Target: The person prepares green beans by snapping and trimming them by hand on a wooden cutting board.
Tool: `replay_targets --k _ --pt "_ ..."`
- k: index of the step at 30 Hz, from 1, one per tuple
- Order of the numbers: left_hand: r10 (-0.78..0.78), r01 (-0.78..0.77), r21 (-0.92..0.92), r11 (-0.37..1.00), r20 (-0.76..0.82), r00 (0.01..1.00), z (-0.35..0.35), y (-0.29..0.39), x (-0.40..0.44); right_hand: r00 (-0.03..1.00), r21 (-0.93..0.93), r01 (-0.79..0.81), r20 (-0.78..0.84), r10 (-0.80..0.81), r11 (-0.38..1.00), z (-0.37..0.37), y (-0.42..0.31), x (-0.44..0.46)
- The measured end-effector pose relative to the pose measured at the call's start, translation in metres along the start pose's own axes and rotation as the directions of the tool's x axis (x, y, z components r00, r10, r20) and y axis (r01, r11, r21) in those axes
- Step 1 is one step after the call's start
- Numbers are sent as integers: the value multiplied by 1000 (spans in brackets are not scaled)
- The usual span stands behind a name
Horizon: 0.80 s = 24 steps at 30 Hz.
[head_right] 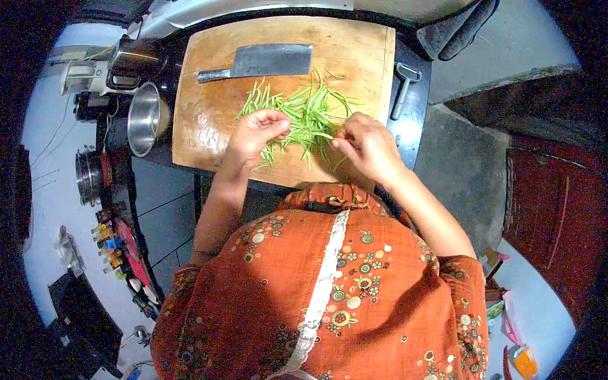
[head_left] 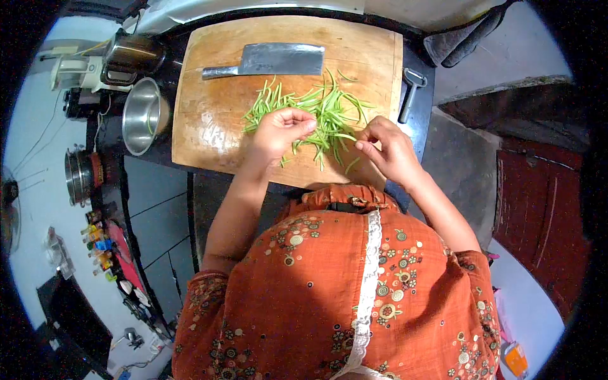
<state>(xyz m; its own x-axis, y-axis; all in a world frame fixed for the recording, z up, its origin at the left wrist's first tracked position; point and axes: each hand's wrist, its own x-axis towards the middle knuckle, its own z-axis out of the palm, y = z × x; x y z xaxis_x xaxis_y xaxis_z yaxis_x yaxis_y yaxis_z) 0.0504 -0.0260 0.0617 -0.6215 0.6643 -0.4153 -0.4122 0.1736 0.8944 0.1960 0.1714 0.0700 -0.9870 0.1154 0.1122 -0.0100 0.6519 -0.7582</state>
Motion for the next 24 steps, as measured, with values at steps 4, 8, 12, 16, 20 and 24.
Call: replay_targets --k 4,8,12,16,20,24 --pt "38 -33 52 998 -83 996 -24 5 4 994 76 -98 -30 101 992 -4 18 -8" --pt "44 -21 107 994 -215 976 -49 -1 10 974 223 -211 -37 225 952 -8 29 -14" --pt "40 8 278 961 -167 985 -52 -22 18 969 343 -236 10 248 909 -5 31 -13" --pt "245 -174 506 845 -77 966 -15 -27 14 954 484 -298 123 274 823 8 29 -9" --pt "322 -321 315 893 52 945 29 -5 2 931 600 -364 263 253 712 17 24 -4" --pt "310 -344 256 903 164 936 39 -1 -1 916 652 -388 354 191 652 23 22 -1"
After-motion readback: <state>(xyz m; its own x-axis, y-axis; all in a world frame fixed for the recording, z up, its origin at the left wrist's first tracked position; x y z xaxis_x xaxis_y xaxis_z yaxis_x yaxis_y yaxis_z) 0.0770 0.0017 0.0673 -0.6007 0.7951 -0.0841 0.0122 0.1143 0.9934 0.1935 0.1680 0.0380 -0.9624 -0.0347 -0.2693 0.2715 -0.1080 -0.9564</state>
